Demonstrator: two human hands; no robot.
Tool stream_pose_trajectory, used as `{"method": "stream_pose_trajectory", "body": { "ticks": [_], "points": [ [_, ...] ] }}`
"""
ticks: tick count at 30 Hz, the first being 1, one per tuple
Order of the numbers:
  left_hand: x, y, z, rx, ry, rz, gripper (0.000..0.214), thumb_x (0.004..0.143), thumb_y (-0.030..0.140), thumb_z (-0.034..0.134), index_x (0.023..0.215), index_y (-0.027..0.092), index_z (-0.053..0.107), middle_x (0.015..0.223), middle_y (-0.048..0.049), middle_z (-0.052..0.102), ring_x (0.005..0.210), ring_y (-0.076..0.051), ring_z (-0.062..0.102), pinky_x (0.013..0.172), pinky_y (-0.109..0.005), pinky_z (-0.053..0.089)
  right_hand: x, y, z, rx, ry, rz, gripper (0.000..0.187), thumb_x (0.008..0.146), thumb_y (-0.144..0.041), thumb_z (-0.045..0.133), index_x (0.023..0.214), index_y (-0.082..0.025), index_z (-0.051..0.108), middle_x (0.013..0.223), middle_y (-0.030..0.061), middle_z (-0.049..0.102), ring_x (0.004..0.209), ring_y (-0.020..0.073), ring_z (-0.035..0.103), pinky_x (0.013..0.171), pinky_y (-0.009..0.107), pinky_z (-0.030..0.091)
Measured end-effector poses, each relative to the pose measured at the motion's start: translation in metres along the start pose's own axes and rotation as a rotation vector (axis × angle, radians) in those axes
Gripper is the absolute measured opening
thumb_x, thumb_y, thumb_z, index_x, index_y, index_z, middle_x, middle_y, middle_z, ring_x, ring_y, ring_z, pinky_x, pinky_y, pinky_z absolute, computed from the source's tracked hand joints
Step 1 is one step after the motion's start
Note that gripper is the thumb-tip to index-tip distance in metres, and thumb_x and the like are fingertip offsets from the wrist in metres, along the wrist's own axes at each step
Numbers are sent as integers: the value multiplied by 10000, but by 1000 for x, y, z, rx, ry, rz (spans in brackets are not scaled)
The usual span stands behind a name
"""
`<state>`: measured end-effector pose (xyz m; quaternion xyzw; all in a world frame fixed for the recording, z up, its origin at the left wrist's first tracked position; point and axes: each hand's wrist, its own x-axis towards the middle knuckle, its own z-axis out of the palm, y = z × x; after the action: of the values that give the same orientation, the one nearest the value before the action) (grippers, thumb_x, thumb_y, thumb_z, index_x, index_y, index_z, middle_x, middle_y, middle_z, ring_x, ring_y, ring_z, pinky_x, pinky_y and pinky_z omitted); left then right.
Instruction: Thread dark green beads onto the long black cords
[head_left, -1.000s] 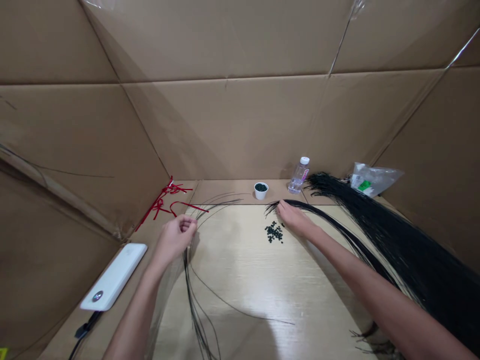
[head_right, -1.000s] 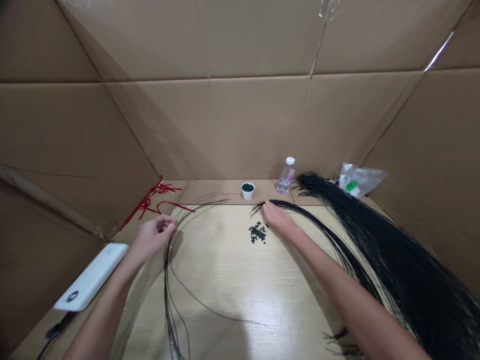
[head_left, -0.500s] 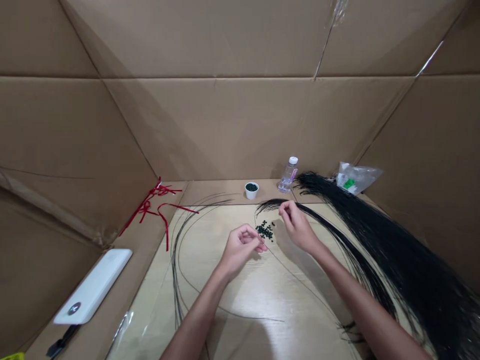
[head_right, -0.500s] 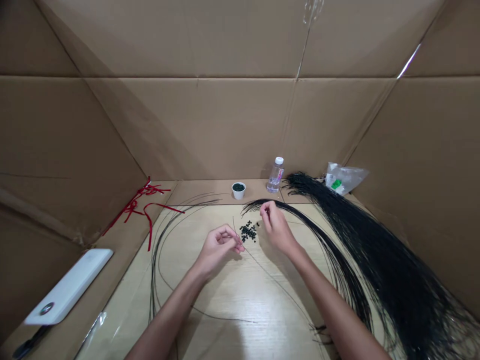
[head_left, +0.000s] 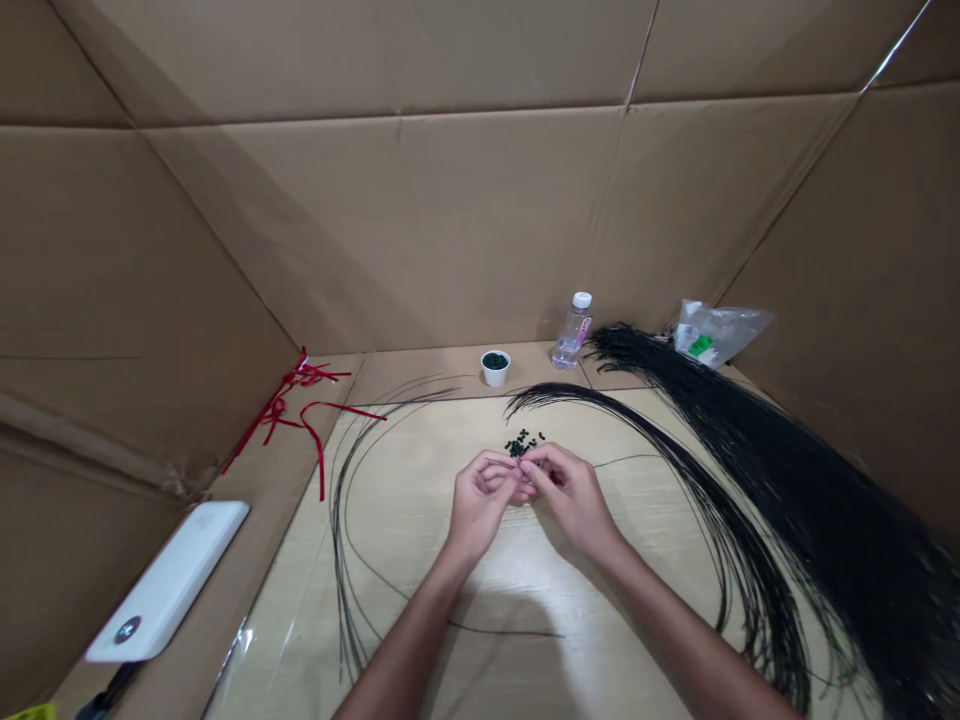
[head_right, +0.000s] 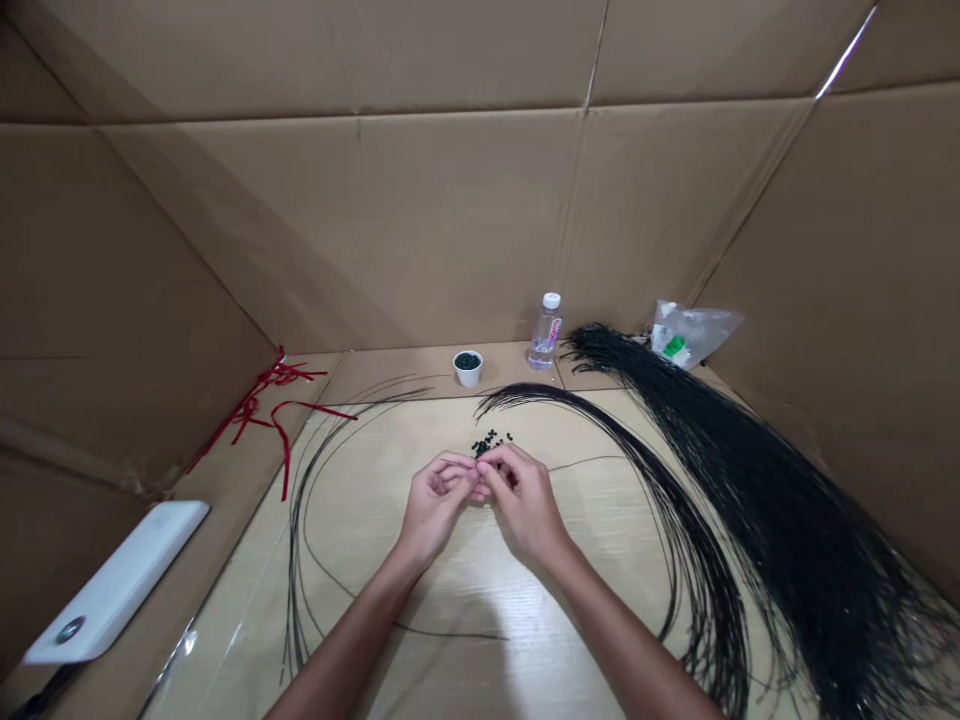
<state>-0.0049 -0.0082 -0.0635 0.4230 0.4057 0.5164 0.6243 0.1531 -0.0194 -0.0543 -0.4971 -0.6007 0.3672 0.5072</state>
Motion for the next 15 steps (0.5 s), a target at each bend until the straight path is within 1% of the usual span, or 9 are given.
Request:
{"method": "stream_pose_trajectory", "body": {
  "ticks": [4,8,12,15],
  "points": [
    [-1,1,0,45,6,-28,429,768,492,961,942,144,780,840,-102,834,725,-210,814,695,-275,655,-2,-5,-1,-25,59,8,169,990,-337,701,928,-212,799,821,28,696,656,175,536,609,304,387],
    [-2,2,-2,60,32,-24,389,772,479,958,933,143,846,938,-120,847,749,-202,809,727,-283,660,-3,-5,-3,-52,89,-4,165,986,-315,706,919,-213,817,821,26,694,639,167,509,592,300,372],
    [-1,6,-4,17,65,-58,357,726,432,988,919,152,880,926,-115,843,769,-187,783,739,-272,647,-4,-4,-3,-84,83,-22,162,984,-304,708,909,-215,822,813,23,696,639,165,500,602,300,376],
    [-1,11,-3,-15,73,-91,345,698,412,1000,898,152,891,918,-118,839,757,-169,748,716,-256,621,-5,-7,-3,-112,73,-37,172,982,-311,709,901,-214,824,785,18,675,629,162,490,602,301,375]
  ]
}}
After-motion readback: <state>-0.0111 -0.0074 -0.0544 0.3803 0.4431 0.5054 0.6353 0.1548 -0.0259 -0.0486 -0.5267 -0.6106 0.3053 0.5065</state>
